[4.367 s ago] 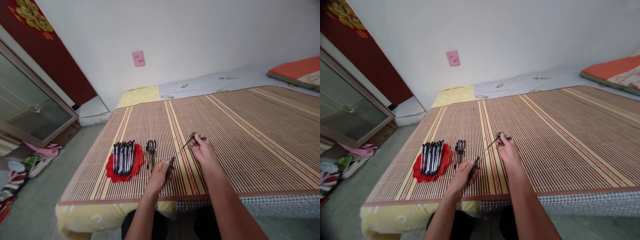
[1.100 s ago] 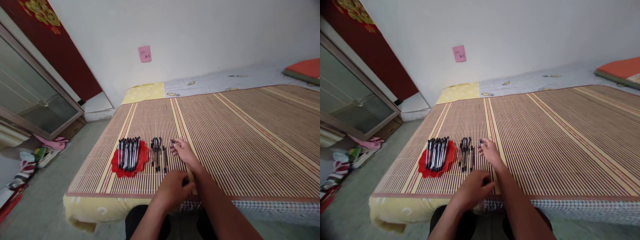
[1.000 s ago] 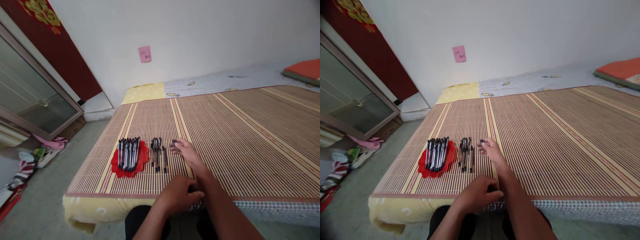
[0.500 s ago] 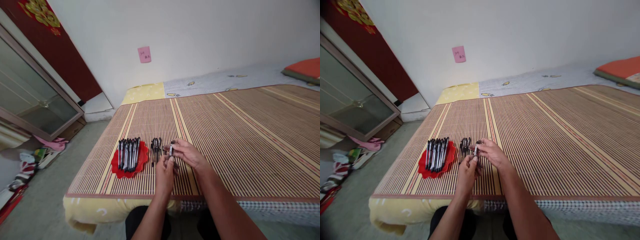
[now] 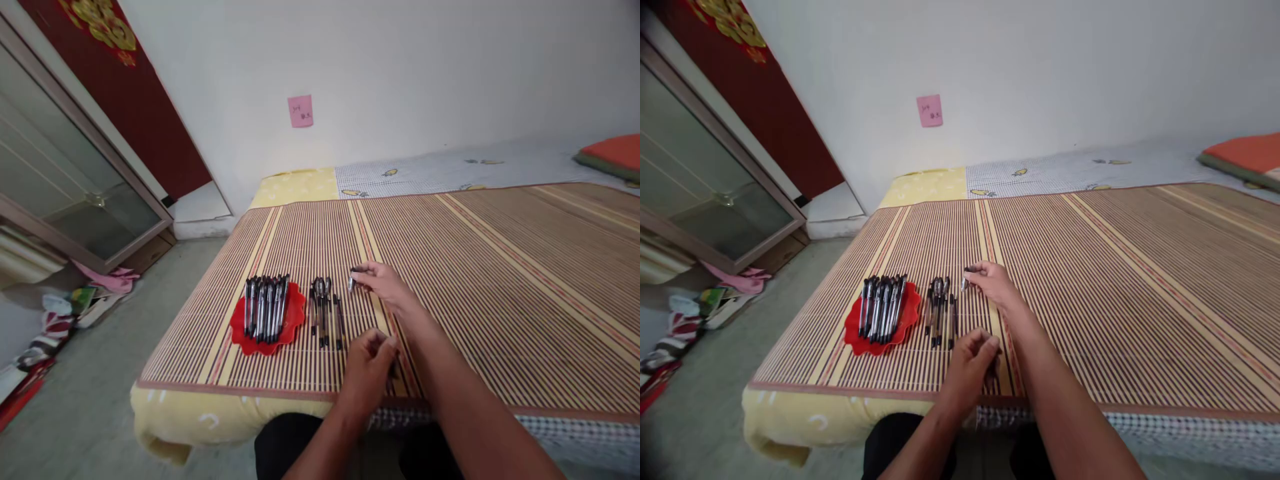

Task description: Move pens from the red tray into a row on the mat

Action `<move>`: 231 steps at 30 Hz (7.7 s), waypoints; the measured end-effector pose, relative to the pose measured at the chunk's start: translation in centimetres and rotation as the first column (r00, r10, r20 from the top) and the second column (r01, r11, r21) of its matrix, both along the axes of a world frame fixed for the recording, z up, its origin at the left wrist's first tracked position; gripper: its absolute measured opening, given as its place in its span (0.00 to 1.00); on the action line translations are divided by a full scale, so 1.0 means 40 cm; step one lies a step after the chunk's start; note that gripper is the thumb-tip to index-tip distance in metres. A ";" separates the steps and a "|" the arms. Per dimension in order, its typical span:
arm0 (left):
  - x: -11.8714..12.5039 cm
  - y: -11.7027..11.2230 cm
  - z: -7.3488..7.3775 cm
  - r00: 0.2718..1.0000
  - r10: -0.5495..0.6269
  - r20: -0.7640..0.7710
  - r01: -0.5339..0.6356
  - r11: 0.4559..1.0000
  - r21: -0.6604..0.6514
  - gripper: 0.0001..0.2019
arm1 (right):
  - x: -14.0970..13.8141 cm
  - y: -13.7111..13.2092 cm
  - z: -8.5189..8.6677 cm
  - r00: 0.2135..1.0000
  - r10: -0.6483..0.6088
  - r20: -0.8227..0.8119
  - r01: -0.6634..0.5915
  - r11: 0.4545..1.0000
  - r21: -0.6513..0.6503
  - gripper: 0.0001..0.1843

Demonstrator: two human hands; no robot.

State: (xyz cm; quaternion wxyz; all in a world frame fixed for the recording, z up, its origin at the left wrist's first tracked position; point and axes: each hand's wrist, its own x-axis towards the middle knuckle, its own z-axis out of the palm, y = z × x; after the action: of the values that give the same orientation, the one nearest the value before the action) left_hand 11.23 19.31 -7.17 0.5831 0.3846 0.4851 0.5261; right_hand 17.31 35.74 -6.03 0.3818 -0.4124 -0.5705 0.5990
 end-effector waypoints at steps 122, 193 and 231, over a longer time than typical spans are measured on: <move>-0.029 -0.006 -0.014 0.539 -0.842 0.010 0.842 0.539 -0.017 0.27 | 0.012 -0.131 -0.111 1.000 0.006 -0.004 -0.006 0.998 -0.061 0.14; -0.095 0.020 0.009 0.828 -0.085 0.554 0.033 0.994 0.103 0.20 | 0.011 -0.137 -0.034 0.681 -0.274 -0.680 -0.114 0.877 -0.467 0.29; -0.452 0.040 0.074 -0.132 -0.028 -0.991 -0.467 0.883 0.037 0.13 | 0.047 -0.100 -0.036 0.651 -0.373 -0.661 0.057 0.893 -0.447 0.16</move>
State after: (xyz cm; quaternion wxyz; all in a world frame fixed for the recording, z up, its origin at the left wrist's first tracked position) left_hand -6.84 20.91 -4.20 -0.0097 0.4478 0.8912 0.0718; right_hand 19.18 31.74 -7.46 0.5580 -0.2707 -0.1851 0.7623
